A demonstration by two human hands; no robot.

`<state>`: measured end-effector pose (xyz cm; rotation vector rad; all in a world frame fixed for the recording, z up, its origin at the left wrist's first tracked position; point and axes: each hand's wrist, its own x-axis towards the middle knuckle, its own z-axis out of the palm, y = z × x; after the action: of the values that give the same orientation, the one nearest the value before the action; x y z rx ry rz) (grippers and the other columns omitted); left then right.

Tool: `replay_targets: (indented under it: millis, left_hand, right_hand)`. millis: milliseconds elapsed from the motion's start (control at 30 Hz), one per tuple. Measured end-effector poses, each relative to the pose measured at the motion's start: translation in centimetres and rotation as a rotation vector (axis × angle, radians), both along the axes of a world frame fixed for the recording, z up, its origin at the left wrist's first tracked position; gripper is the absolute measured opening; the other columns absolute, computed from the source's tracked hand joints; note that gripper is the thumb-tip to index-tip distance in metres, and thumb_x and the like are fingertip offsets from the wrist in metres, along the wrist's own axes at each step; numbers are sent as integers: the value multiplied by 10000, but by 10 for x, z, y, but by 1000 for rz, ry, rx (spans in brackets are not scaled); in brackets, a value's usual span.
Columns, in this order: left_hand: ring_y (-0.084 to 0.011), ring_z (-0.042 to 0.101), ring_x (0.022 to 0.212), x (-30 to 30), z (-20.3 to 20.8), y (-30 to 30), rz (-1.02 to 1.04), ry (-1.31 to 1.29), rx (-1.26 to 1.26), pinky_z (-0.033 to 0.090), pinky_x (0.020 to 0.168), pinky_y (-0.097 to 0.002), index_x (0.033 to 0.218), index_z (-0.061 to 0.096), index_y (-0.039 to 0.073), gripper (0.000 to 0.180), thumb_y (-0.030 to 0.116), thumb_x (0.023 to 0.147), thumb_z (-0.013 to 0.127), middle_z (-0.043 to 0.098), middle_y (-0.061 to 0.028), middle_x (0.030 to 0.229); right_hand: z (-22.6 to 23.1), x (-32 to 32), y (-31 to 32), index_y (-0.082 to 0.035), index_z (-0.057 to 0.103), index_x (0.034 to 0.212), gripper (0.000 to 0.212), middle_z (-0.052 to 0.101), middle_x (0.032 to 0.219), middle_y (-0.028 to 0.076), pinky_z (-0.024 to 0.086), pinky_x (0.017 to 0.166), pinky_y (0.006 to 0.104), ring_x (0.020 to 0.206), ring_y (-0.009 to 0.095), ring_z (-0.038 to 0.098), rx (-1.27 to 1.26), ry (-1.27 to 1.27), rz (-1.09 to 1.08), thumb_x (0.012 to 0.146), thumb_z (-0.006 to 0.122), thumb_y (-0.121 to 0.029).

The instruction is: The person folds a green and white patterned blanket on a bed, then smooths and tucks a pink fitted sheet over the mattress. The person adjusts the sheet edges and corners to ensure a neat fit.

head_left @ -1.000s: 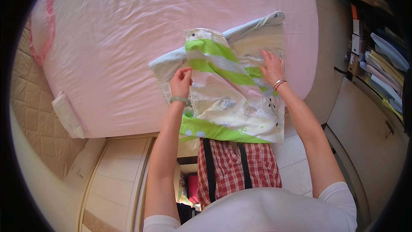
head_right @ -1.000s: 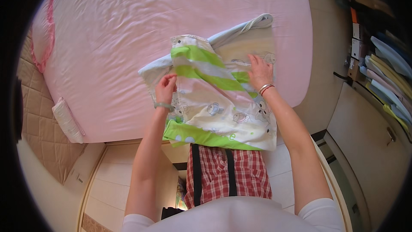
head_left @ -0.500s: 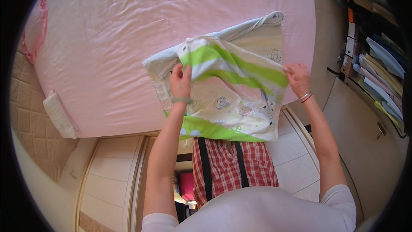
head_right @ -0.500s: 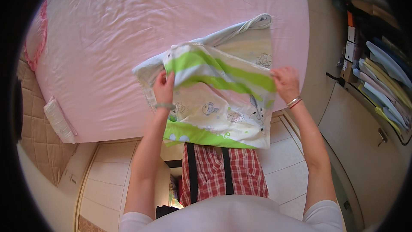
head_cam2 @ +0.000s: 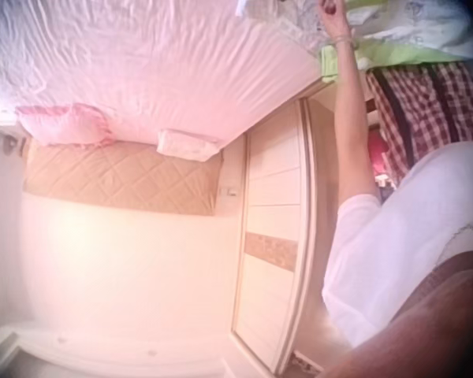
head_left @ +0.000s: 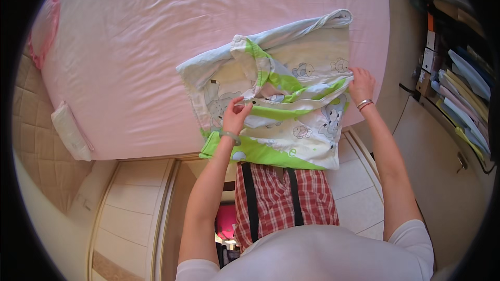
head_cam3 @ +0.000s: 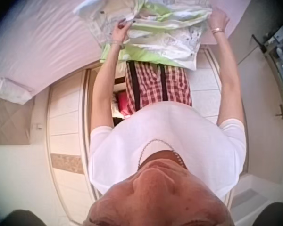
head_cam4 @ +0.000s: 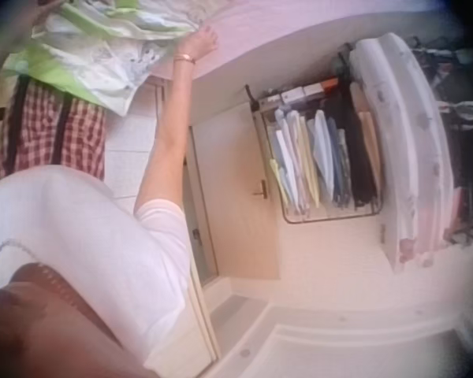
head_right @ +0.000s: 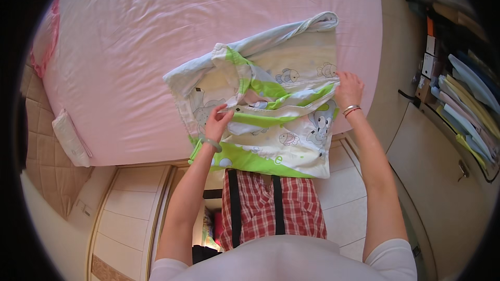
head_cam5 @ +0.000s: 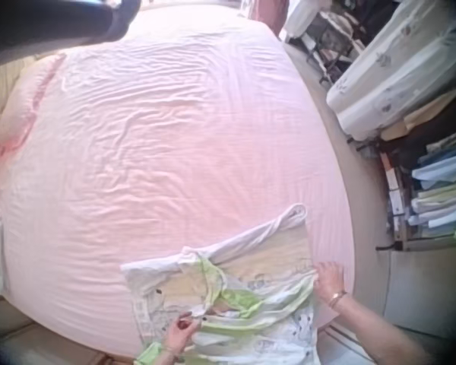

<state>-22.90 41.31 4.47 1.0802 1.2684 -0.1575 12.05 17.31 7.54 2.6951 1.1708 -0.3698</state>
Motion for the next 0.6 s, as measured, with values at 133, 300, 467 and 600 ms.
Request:
replay_targets:
  millis: [133,300,467,600]
  left_hand:
    - [-136,597,808,16,-9,-8,103,190,106,482,747,-289,1250,515,54,605,298,768,787,641,-78,957]
    - [-119,621,781,5,-10,-30,279,207,-334,492,619,-264,1259,551,85,560,304,794,774,656,-58,973]
    - [-120,629,819,-13,23,-40,-26,153,-462,511,646,-265,1263,571,45,519,318,848,721,660,-56,1025]
    - [-106,613,835,-30,39,-42,66,84,-554,501,713,-245,1242,589,1,505,303,857,711,668,-84,1001]
  right_hand:
    - [-9,-36,71,-74,617,1096,298,634,1059,103,468,862,390,1000,294,590,346,461,-74,815,620,-170]
    - [-26,-98,163,-60,621,1088,362,642,1016,137,493,806,396,933,308,613,578,884,-387,814,668,-292]
    - [-34,-130,196,-68,623,1033,294,628,963,141,486,768,392,880,319,607,419,831,-197,824,644,-273]
    - [-10,-157,187,-53,630,1047,270,625,1073,134,478,836,389,982,311,590,395,927,20,841,624,-228]
